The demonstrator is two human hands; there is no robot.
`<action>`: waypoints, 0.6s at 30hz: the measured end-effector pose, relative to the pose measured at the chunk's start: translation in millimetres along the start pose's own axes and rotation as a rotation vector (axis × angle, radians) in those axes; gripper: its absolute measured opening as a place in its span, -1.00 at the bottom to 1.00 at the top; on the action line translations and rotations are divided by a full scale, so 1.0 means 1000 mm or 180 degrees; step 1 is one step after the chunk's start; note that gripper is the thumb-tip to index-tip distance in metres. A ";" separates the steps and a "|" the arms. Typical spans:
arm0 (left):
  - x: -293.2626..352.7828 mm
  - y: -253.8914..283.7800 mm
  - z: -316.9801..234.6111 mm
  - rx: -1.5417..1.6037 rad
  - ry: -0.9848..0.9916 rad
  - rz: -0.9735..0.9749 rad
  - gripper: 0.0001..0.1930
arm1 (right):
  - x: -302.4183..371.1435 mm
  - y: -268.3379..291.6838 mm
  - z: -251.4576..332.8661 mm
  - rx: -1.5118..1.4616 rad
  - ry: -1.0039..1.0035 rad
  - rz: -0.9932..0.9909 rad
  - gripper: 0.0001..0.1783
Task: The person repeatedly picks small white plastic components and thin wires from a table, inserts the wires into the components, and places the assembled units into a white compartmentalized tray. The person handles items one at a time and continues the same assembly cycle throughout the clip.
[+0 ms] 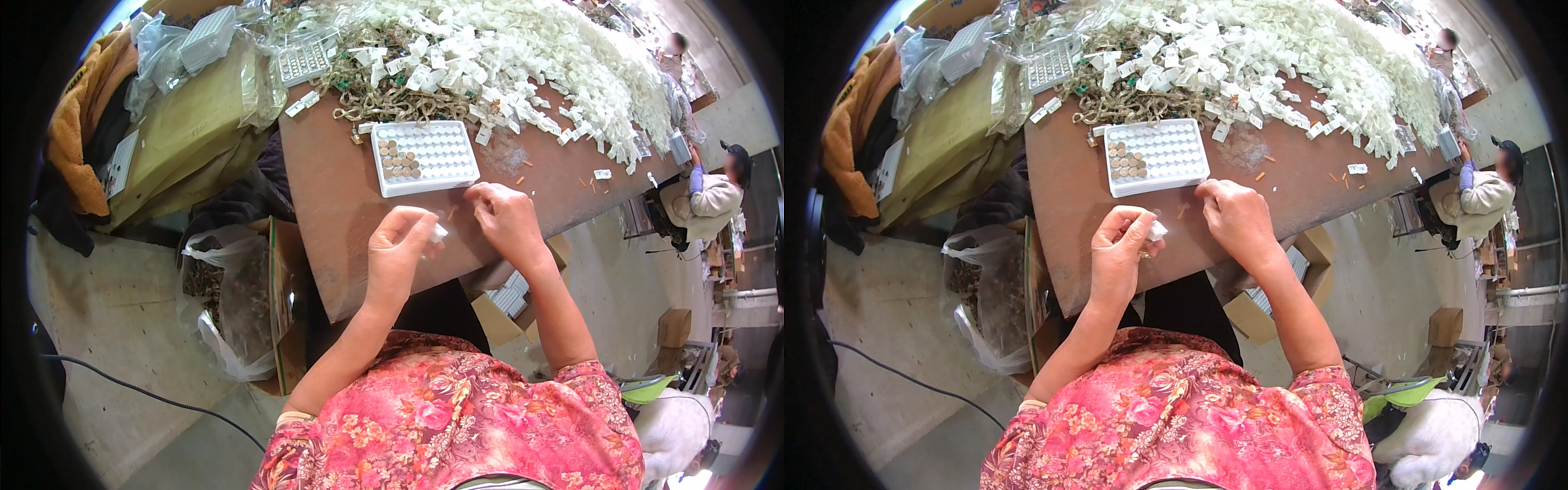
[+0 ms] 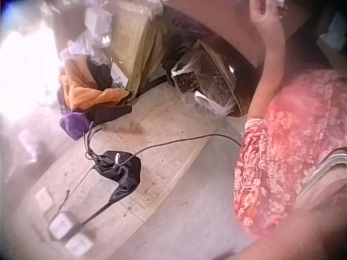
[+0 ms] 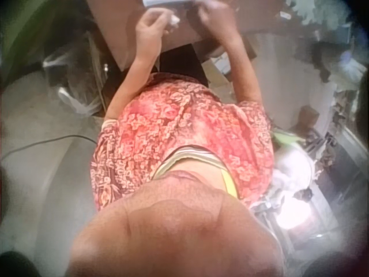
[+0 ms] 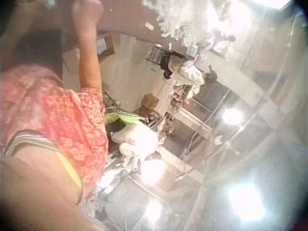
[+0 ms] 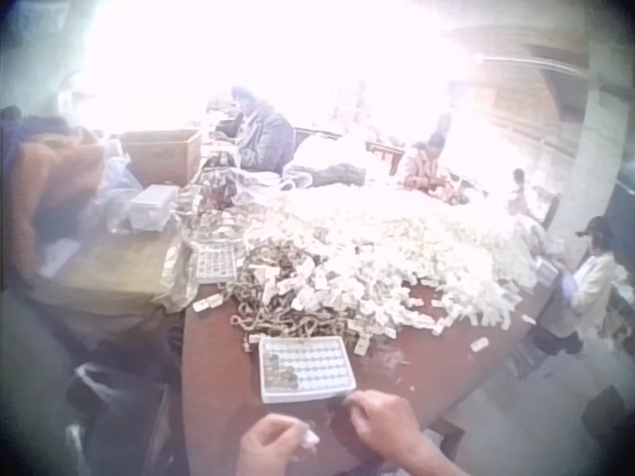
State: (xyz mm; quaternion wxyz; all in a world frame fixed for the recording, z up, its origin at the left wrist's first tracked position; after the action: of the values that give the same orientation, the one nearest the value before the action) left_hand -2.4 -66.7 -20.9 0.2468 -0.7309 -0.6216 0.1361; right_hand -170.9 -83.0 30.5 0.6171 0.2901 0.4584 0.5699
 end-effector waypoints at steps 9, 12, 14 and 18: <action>0.003 -0.003 0.000 -0.0443 -0.0065 0.0178 -0.89 | 0.005 0.011 0.038 -0.2440 -0.0322 0.0765 -0.88; 0.003 -0.001 0.001 -0.0150 0.0126 0.0293 -0.85 | 0.002 0.012 0.039 -0.2461 -0.0465 0.0693 -0.90; 0.003 0.002 0.002 0.0472 0.0357 0.0404 -0.78 | 0.001 0.017 0.042 -0.2241 -0.0291 0.0518 -0.93; 0.006 0.000 0.002 0.1027 0.0496 0.0618 -0.69 | 0.002 0.024 0.051 -0.1915 0.0251 0.0260 -0.94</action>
State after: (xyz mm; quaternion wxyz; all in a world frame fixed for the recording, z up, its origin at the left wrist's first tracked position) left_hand -2.7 -60.0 -21.8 0.3937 -0.7468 -0.4973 0.2000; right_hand -135.8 -68.3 72.7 0.6337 0.0902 0.2807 0.7152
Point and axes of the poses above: each hand's wrist, its own x-axis away from the middle knuckle, its own y-axis out of the back of the hand, z = x × y, the point moved 5 cm from there along -x, towards the middle knuckle, and after that the axes turned 1 degree about -x, right-handed, at the moved point
